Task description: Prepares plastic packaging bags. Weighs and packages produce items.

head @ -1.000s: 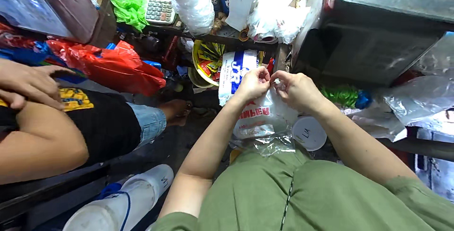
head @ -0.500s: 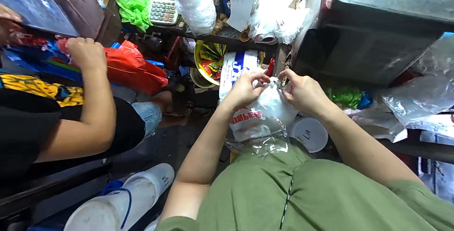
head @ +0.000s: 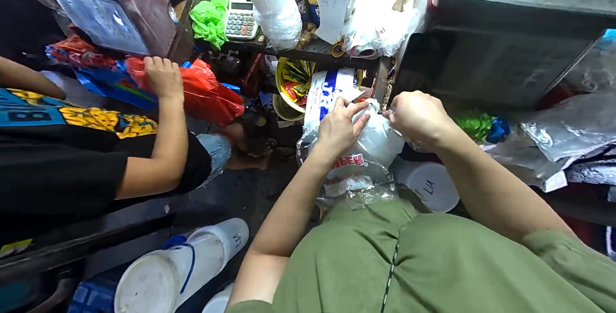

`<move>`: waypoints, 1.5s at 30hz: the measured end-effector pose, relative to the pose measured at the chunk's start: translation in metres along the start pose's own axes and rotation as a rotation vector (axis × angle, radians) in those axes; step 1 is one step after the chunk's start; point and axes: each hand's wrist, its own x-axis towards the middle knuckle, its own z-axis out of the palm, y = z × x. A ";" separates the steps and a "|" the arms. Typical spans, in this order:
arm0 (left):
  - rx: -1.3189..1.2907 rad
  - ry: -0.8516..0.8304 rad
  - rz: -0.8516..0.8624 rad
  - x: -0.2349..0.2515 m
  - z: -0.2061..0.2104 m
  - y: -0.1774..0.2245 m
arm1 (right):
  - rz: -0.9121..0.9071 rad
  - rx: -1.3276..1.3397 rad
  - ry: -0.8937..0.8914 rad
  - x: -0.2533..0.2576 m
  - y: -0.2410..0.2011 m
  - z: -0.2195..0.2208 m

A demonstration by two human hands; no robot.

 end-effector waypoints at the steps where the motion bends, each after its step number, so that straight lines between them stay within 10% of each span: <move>1: -0.001 0.012 -0.006 0.001 0.002 0.001 | -0.003 -0.006 -0.009 0.004 0.001 -0.002; 7: 0.052 0.067 -0.066 -0.002 0.011 0.015 | -0.285 0.080 0.316 -0.010 -0.004 0.012; 20: 0.023 -0.016 -0.095 -0.002 0.003 0.008 | -0.061 0.112 0.074 0.000 0.022 0.023; 34: -0.225 0.215 -0.498 -0.134 -0.080 -0.038 | -0.480 0.433 0.480 -0.037 0.065 0.029; 41: -0.148 0.483 -0.255 -0.135 -0.071 0.017 | -0.494 0.485 0.510 -0.075 0.059 0.030; 45: -0.837 0.601 0.085 -0.107 -0.063 0.070 | -0.811 0.940 0.349 -0.106 0.032 0.041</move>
